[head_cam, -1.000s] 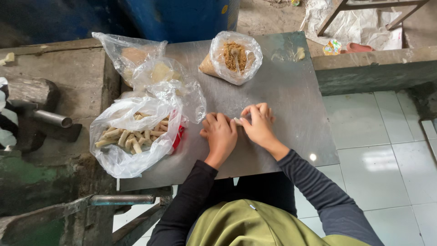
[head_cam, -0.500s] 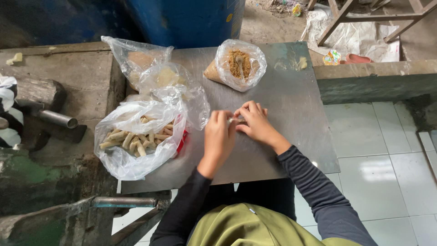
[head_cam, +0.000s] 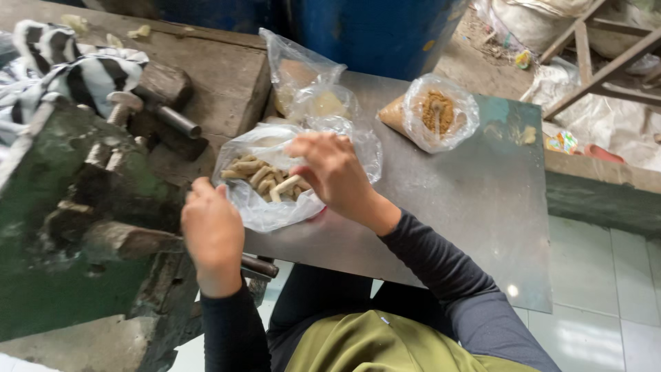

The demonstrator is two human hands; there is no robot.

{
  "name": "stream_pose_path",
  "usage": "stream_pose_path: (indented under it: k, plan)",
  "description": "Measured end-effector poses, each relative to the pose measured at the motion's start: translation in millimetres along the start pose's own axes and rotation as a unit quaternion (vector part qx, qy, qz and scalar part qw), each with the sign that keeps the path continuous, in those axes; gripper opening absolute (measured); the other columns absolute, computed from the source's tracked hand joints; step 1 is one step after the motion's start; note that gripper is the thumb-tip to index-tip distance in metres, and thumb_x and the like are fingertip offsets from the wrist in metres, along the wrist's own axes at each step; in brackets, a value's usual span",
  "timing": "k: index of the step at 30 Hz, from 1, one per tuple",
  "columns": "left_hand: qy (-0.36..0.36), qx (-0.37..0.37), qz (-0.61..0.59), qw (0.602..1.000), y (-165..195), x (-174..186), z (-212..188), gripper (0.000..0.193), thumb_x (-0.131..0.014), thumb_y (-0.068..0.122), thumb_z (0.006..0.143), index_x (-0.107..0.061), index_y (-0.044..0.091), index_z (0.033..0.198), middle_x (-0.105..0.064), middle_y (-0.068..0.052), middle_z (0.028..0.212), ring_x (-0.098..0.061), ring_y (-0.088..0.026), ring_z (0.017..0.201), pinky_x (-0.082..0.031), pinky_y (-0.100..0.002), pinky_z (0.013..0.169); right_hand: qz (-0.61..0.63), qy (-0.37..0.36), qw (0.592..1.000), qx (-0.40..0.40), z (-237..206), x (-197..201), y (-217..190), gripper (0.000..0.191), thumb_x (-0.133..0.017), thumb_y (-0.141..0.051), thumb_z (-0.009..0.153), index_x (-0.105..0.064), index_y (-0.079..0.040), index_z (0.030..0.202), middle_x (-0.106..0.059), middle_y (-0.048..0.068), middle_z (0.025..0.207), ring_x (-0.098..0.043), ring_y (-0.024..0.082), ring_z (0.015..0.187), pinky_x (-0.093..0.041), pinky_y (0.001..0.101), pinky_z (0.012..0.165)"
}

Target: The person tears small pieces from a thin dough sheet, places brown filling onto a piece using a small stick, folds the dough over the filling, and places the filled roll into a plastic bag holding other finished rolls.

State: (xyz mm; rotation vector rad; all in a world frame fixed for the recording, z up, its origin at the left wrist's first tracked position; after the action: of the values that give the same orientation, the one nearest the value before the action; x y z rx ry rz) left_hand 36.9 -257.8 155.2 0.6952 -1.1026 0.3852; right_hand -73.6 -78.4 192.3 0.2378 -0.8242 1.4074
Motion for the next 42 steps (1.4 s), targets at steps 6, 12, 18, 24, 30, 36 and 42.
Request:
stream_pose_path:
  k: [6, 12, 18, 24, 30, 36, 42]
  plan:
    - [-0.052, -0.025, -0.082, 0.995, -2.3, -47.3, 13.1, 0.045, -0.062, 0.004, 0.089, -0.051, -0.012, 0.130, -0.071, -0.031, 0.091, -0.070, -0.045, 0.085, -0.055, -0.050, 0.073, -0.120, -0.114, 0.986, -0.010, 37.6, -69.1, 38.1, 0.030, -0.076, -0.026, 0.080, -0.068, -0.010, 0.104, -0.069, 0.008, 0.104, -0.063, 0.029, 0.104, -0.043, 0.0449, 0.088]
    - [0.128, -0.033, -0.258, 0.957, -5.5, 47.4, 1.5, 0.037, -0.054, -0.002, 0.102, -0.055, -0.004, 0.139, -0.070, -0.026, 0.109, -0.073, -0.035, 0.094, -0.058, -0.043, 0.079, 0.162, 0.019, 0.965, -0.204, 66.1, -57.7, 122.9, 0.006, -0.065, -0.006, 0.099, -0.062, -0.001, 0.102, -0.067, 0.013, 0.081, -0.062, 0.023, 0.075, -0.050, 0.0373, 0.067]
    - [0.012, -0.056, -0.114, 0.992, 43.5, 49.3, -5.9, 0.048, -0.065, 0.016, 0.097, -0.053, -0.001, 0.140, -0.063, -0.022, 0.118, -0.067, -0.036, 0.097, -0.054, -0.045, 0.082, 0.301, -0.067, 0.932, -0.189, 64.3, -51.1, 121.2, 0.014, -0.060, -0.004, 0.102, -0.062, -0.004, 0.116, -0.069, 0.006, 0.097, -0.065, 0.009, 0.087, -0.056, 0.0262, 0.075]
    - [0.165, -0.156, -0.034, 0.973, 95.3, 78.7, -23.3, 0.060, -0.079, 0.033, 0.090, -0.057, 0.006, 0.139, -0.061, -0.017, 0.127, -0.060, -0.032, 0.114, -0.048, -0.044, 0.091, 0.282, 0.107, 0.922, -0.242, 5.8, 56.6, 173.9, 0.013, -0.062, -0.007, 0.112, -0.066, -0.003, 0.123, -0.067, 0.007, 0.109, -0.064, 0.015, 0.096, -0.055, 0.0269, 0.085]
    - [0.035, -0.237, -0.283, 0.929, 181.7, -15.3, -22.1, 0.082, -0.085, 0.038, 0.084, -0.043, 0.001, 0.145, -0.056, -0.021, 0.119, -0.063, -0.034, 0.096, -0.054, -0.039, 0.071, -0.073, -0.051, 0.990, -0.113, -25.9, 6.5, 158.1, 0.040, -0.076, -0.026, 0.075, -0.069, -0.002, 0.107, -0.071, 0.013, 0.092, -0.070, 0.029, 0.084, -0.056, 0.0382, 0.076]
    - [0.099, -0.178, -0.261, 0.944, 185.0, -55.4, 22.4, 0.064, -0.063, -0.004, 0.100, -0.036, 0.003, 0.157, -0.057, -0.017, 0.129, -0.067, -0.026, 0.098, -0.058, -0.033, 0.076, 0.112, 0.095, 0.925, -0.350, -36.0, 58.6, 205.6, 0.007, -0.065, -0.008, 0.100, -0.067, -0.002, 0.097, -0.073, 0.007, 0.080, -0.074, 0.020, 0.076, -0.057, 0.0324, 0.069]
    - [0.008, -0.152, -0.449, 0.880, 167.1, -40.5, -1.5, 0.050, -0.067, -0.003, 0.093, -0.052, 0.005, 0.140, -0.063, -0.011, 0.103, -0.064, -0.018, 0.071, -0.055, -0.030, 0.063, 0.019, 0.023, 0.975, -0.220, -27.6, 145.6, 141.3, 0.034, -0.076, 0.001, 0.082, -0.064, 0.002, 0.114, -0.064, 0.015, 0.109, -0.064, 0.023, 0.099, -0.053, 0.0334, 0.079]
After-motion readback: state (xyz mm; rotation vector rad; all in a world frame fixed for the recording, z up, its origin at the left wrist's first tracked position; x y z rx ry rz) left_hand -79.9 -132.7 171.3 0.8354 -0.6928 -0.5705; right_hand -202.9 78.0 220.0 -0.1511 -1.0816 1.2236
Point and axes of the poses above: each hand's wrist, its own z-axis towards the middle knuckle, its own x-axis out of the back of the hand, y = z × x, the point moved 10 cm from there along z, towards the middle knuckle
